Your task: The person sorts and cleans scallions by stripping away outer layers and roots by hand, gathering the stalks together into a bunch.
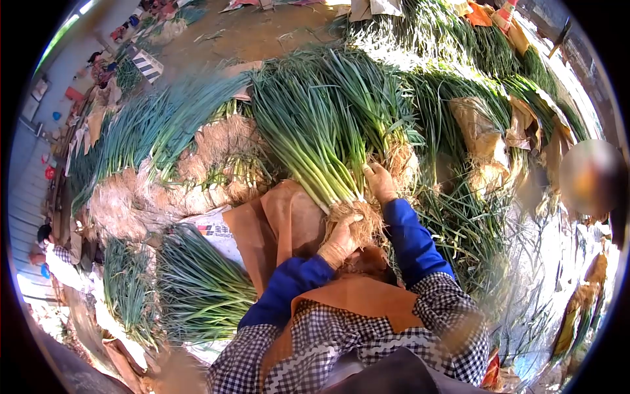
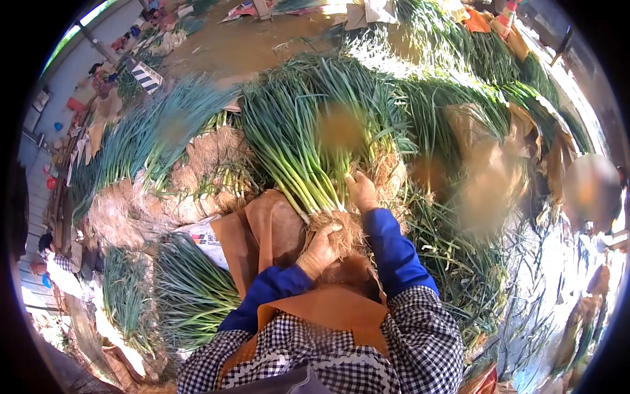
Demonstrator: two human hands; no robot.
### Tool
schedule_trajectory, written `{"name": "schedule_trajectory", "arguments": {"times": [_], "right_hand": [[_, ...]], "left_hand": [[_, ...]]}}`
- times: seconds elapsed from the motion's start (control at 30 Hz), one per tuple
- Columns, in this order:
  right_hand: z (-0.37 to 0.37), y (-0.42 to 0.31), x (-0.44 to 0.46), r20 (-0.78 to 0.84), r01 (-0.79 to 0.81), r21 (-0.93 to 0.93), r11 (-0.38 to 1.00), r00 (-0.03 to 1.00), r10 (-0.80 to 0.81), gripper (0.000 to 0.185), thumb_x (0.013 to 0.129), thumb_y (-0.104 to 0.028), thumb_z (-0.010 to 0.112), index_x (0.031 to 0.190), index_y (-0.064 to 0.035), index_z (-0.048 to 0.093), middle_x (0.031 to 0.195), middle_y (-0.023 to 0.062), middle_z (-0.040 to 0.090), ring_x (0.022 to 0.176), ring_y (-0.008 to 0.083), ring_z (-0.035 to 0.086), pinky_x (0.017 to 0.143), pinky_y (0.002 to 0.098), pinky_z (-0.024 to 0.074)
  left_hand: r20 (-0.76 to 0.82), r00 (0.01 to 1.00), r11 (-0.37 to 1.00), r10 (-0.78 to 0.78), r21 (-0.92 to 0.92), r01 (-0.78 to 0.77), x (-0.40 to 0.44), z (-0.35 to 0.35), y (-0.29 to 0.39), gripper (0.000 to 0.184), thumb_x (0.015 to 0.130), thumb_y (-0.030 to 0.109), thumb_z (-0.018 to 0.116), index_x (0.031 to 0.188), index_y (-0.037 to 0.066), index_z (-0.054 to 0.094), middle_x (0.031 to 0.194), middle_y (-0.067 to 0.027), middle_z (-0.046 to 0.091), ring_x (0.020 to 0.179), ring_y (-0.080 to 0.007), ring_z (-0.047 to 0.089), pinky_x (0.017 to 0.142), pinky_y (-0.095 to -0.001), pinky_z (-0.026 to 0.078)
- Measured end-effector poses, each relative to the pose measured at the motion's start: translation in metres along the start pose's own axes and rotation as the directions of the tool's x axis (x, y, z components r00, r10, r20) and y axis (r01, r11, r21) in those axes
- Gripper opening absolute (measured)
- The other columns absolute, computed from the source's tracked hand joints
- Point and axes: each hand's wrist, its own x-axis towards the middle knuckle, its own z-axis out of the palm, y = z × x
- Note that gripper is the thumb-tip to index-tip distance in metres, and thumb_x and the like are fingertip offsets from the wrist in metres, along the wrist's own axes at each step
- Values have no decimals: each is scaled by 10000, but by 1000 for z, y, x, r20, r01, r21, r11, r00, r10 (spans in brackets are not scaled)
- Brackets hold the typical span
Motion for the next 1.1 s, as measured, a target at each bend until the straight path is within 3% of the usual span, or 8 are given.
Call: {"name": "schedule_trajectory", "arguments": {"times": [0.1, 0.2, 0.33, 0.63, 0.9, 0.97, 1.07, 1.1], "right_hand": [[-31, -26, -29, 87, 187, -464, 866, 982, -165, 279, 887, -325, 456, 773, -83, 533, 678, 193, 613, 621, 399, 598, 597, 492, 475], [-50, -1, -61, 207, 464, -148, 873, 878, -431, 262, 892, -326, 481, 808, -96, 575, 727, 158, 622, 660, 340, 608, 615, 442, 462], [-125, -41, -81, 419, -347, 499, 794, 899, 130, 208, 924, -178, 500, 776, -54, 576, 674, -40, 504, 583, 73, 474, 535, 214, 395], [-41, -34, 14, 339, 135, -296, 946, 940, -28, 523, 792, -486, 620, 1049, -33, 566, 906, 200, 638, 887, 370, 601, 767, 419, 462], [-130, -85, -84, 800, 4, 58, 998, 597, -49, 282, 933, -252, 484, 906, -7, 621, 805, 125, 637, 792, 203, 608, 738, 356, 496], [-159, -54, -105, 743, 51, 554, 831, 419, -522, 244, 926, -202, 506, 822, -2, 598, 754, 94, 606, 665, 170, 561, 611, 318, 458], [-221, -13, -113, 749, -425, 294, 856, 659, 70, 166, 906, -177, 523, 902, -51, 631, 739, 89, 631, 649, 195, 592, 581, 319, 484], [-214, 22, -107, 566, -50, -239, 970, 805, 180, 160, 902, -184, 521, 910, -72, 635, 754, 101, 635, 671, 222, 605, 598, 333, 488]], "left_hand": [[-131, 990, 996, 44, -72, -54, 9, 2, -6, 219, 820, 80, 535, 1035, 46, 558, 903, -60, 600, 798, -225, 597, 709, -384, 535], [-124, 991, 999, 47, -17, -50, 12, -9, -5, 283, 811, 101, 512, 1078, 15, 545, 1005, -136, 611, 918, -295, 597, 788, -429, 517], [-114, 991, 997, 67, -36, -72, 7, 3, -4, 378, 816, 109, 504, 1164, -39, 493, 1125, -176, 572, 1012, -318, 572, 869, -444, 492], [-96, 992, 996, 79, -32, -82, 6, 4, -3, 223, 799, 34, 523, 1017, 20, 571, 932, -70, 605, 842, -221, 593, 757, -376, 523], [-105, 992, 998, 70, 5, -70, 3, -1, -3, 343, 810, 93, 487, 1136, -10, 516, 1082, -147, 588, 962, -297, 595, 820, -435, 513], [-49, 998, 994, 45, -101, -50, 3, 5, 0, 361, 821, 100, 474, 1162, -14, 506, 1128, -157, 572, 1008, -307, 573, 881, -448, 488], [53, 998, 975, 16, -221, -4, 10, -5, 1, 385, 820, 90, 479, 1191, -11, 494, 1183, -172, 542, 1067, -320, 539, 927, -460, 456], [54, 998, 980, 37, -196, -26, 10, -2, 3, 408, 815, 80, 484, 1213, -12, 481, 1224, -181, 514, 1117, -323, 507, 958, -467, 428]]}}
